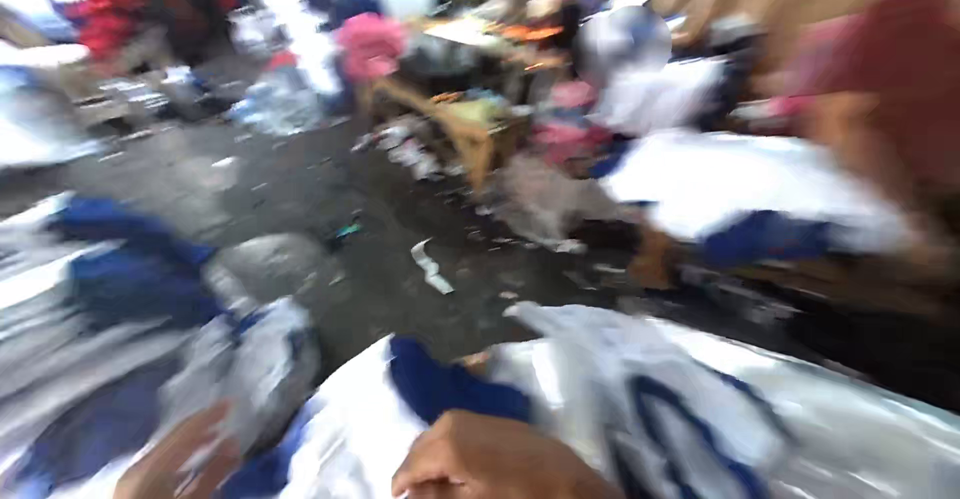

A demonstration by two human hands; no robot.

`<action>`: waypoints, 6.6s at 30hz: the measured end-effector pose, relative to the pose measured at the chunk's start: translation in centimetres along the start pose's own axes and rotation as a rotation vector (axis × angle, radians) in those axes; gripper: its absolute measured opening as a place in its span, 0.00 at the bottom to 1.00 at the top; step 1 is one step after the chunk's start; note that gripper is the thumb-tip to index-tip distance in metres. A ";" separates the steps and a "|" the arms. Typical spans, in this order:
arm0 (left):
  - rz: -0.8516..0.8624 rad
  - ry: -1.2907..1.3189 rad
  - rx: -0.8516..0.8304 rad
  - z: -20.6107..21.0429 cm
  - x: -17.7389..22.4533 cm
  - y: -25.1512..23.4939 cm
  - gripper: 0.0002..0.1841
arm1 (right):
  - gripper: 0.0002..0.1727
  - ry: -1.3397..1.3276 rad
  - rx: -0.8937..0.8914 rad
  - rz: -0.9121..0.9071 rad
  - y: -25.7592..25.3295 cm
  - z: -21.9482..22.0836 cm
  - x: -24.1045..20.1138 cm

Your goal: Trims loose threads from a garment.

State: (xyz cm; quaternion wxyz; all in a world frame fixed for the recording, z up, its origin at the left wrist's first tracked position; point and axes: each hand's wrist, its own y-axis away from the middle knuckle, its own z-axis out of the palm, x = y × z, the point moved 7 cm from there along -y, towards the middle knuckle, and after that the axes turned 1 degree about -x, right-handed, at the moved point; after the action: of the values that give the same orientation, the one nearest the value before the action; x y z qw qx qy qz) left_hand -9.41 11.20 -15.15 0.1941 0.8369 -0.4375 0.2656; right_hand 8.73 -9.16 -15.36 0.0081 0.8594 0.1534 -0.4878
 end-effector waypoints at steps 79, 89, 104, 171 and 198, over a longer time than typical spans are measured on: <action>-0.189 1.064 0.512 12.9 -0.3 8.8 0.10 | 0.30 -1.648 -0.241 0.740 -1.1 12.9 2.4; -0.089 0.931 0.557 12.8 0.2 9.8 0.08 | 0.28 -1.501 -0.286 0.835 -2.2 14.5 3.0; -0.012 0.878 0.483 10.1 -0.6 10.3 0.07 | 0.19 0.028 0.136 0.392 -6.2 8.0 5.2; -0.145 0.745 0.593 12.3 1.7 8.6 0.11 | 0.03 -1.015 0.481 0.785 -3.7 10.2 6.7; -0.217 1.046 0.550 11.2 2.2 9.8 0.10 | 0.24 -0.182 0.256 0.435 -4.7 7.7 4.9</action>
State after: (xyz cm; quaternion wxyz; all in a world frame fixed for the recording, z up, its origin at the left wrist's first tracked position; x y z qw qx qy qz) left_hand -13.48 -1.78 -21.63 0.1859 0.6547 -0.1111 0.7242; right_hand 3.39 -4.73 -22.83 0.0176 0.8187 -0.0994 -0.5653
